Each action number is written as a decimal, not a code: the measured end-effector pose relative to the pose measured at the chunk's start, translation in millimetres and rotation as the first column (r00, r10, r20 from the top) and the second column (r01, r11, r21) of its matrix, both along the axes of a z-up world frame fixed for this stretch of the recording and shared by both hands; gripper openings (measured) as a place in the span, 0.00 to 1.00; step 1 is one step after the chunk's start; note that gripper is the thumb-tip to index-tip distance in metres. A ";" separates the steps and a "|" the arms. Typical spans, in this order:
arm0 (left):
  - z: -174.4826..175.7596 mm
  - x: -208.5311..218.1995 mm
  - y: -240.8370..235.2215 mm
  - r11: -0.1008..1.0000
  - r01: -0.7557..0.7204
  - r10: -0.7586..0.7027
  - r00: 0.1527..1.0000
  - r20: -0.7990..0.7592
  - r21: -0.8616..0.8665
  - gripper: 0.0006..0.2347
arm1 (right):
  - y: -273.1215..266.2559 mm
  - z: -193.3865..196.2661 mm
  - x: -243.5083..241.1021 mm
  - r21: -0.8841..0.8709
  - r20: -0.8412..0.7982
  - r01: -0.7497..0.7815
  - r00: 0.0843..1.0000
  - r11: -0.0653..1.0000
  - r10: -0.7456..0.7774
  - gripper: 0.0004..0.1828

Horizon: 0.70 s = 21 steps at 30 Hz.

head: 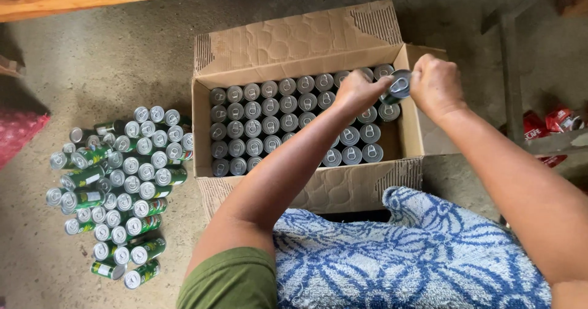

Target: The person sorts and organizes canned beverages by hand, moving them from a pile on the floor into a cardboard box and arranging them in neat rows.

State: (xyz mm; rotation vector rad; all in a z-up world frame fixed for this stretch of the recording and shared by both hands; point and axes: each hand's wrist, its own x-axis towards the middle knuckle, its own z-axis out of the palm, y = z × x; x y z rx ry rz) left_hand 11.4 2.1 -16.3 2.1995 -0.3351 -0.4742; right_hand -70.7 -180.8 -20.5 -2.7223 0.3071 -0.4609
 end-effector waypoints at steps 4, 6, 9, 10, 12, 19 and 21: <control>-24.9 -6.3 -3.5 0.989 -0.004 -0.059 0.905 -0.422 -0.145 0.32 | -6.3 -0.2 3.2 0.046 0.110 0.027 0.993 0.999 -0.032 0.04; -25.2 -18.6 -4.3 0.910 -0.089 -0.202 0.757 -0.621 -0.404 0.37 | -4.6 4.9 1.9 0.128 0.137 0.040 0.989 0.991 -0.058 0.04; -35.1 -17.0 -7.8 0.801 -0.222 -0.195 0.780 -0.594 -0.556 0.40 | -2.6 17.2 -0.8 0.193 0.097 0.101 0.988 0.976 -0.121 0.04; -30.8 -12.6 -5.5 0.802 -0.222 -0.196 0.779 -0.596 -0.555 0.40 | -0.9 31.4 -3.7 0.193 0.095 0.103 0.988 0.976 -0.123 0.04; -22.2 -4.3 0.1 0.824 -0.102 -0.230 0.839 -0.494 -0.557 0.36 | 3.3 59.5 -9.3 0.264 0.073 -0.045 0.997 0.963 0.026 0.05; -22.9 6.4 12.1 0.874 0.087 -0.356 0.783 -0.510 -0.477 0.27 | 6.2 82.7 -15.4 0.182 0.010 -0.298 0.954 0.937 0.301 0.09; -31.0 9.4 14.4 0.807 0.104 -0.491 0.664 -0.564 -0.582 0.25 | 6.6 81.2 -15.1 0.185 -0.086 -0.320 0.937 0.929 0.340 0.08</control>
